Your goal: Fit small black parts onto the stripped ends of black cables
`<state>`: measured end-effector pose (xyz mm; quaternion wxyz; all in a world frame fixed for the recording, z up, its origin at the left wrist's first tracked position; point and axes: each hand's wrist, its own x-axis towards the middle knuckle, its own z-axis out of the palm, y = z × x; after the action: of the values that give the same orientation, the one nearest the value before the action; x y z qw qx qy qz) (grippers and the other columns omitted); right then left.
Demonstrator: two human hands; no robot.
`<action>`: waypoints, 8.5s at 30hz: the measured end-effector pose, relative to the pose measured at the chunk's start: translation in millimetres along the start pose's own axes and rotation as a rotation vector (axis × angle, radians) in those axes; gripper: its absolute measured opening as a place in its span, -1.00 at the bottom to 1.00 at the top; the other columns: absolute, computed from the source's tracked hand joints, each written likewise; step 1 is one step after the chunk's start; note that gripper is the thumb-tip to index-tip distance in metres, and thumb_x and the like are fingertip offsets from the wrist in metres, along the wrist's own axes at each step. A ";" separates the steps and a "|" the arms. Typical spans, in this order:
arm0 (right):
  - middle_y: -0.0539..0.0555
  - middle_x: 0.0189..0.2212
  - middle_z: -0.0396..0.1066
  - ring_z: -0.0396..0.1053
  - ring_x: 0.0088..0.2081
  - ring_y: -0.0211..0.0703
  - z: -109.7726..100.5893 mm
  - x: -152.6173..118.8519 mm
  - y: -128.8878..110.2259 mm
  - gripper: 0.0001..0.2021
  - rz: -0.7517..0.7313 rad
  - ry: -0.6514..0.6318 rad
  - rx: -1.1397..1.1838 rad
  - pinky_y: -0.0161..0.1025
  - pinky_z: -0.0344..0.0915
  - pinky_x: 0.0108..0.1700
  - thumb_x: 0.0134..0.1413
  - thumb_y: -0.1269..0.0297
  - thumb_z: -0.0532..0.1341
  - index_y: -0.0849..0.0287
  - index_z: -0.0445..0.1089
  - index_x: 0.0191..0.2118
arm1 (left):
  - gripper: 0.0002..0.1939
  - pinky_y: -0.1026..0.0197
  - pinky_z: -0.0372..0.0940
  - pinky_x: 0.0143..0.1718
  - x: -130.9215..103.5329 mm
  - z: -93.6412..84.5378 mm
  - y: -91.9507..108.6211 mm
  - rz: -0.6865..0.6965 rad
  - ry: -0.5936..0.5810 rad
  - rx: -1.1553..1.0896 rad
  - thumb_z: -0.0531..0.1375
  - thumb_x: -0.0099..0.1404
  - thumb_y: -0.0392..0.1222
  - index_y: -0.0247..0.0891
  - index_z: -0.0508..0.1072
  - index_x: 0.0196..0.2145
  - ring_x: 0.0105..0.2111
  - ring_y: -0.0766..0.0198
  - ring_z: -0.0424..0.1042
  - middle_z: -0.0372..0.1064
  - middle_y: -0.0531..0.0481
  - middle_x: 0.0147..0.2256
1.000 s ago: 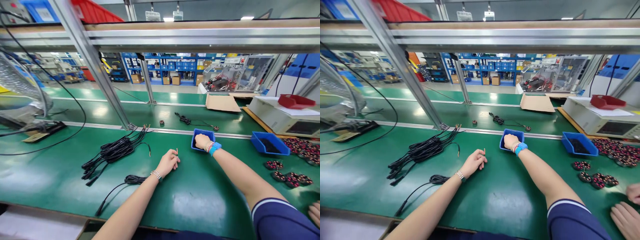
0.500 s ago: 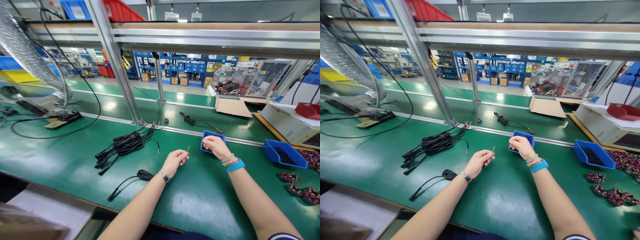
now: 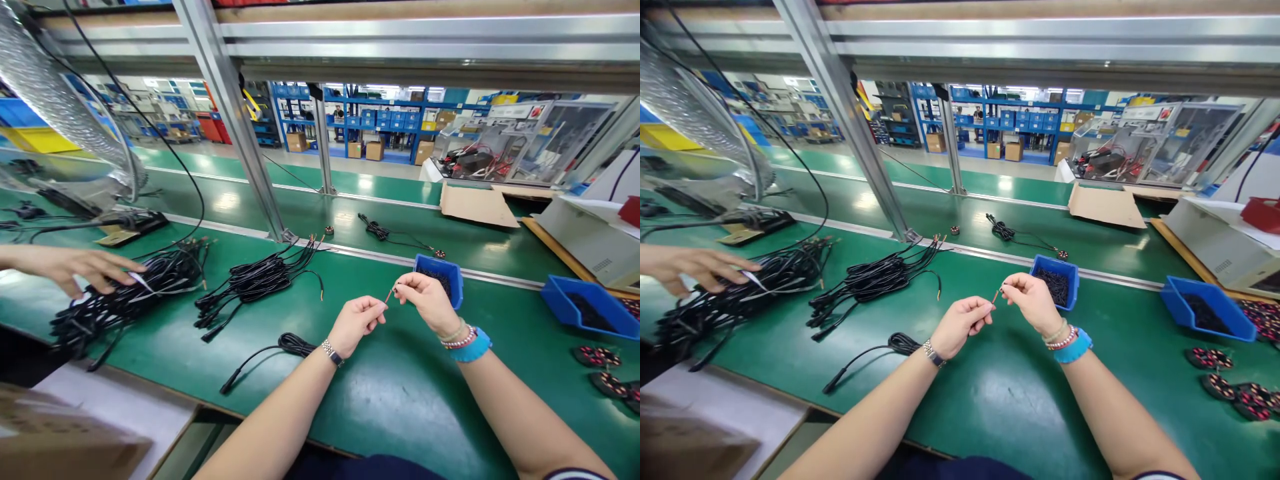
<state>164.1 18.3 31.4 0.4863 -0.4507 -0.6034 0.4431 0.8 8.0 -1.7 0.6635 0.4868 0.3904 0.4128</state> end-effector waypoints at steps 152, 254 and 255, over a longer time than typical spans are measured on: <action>0.02 -0.42 0.35 0.34 -0.37 -0.21 23.4 -32.9 -4.1 -0.73 0.146 -0.074 0.078 -0.30 0.30 -0.30 -0.20 0.12 0.28 0.17 0.33 -0.37 | -0.67 0.33 0.20 -0.38 -25.9 -1.1 21.7 0.395 0.033 0.417 0.14 0.12 -0.07 -0.30 0.40 -0.18 -0.43 0.37 0.28 0.38 -0.02 -0.39; -0.02 -0.61 0.34 0.21 -0.59 -0.38 9.1 -1.9 -10.3 -0.89 0.085 -0.091 0.281 -0.38 0.11 -0.54 -0.13 0.33 0.26 0.24 0.32 -0.46 | -0.80 0.34 -0.11 -0.60 -7.5 -3.5 4.2 0.111 -0.016 0.060 0.22 0.04 -0.11 -0.32 0.35 -0.52 -0.69 0.53 -0.05 0.34 0.08 -0.60; -0.02 -0.62 0.34 0.21 -0.59 -0.38 9.1 -1.9 -10.3 -0.89 0.085 -0.089 0.281 -0.38 0.11 -0.54 -0.13 0.33 0.25 0.25 0.32 -0.46 | -0.80 0.34 -0.11 -0.60 -7.5 -3.6 4.2 0.112 -0.016 0.061 0.22 0.04 -0.11 -0.32 0.35 -0.52 -0.69 0.53 -0.05 0.34 0.08 -0.60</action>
<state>154.2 13.5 39.9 0.4981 -0.3831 -0.5371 0.5628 -5.8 2.9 2.5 0.6273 0.5311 0.3697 0.4333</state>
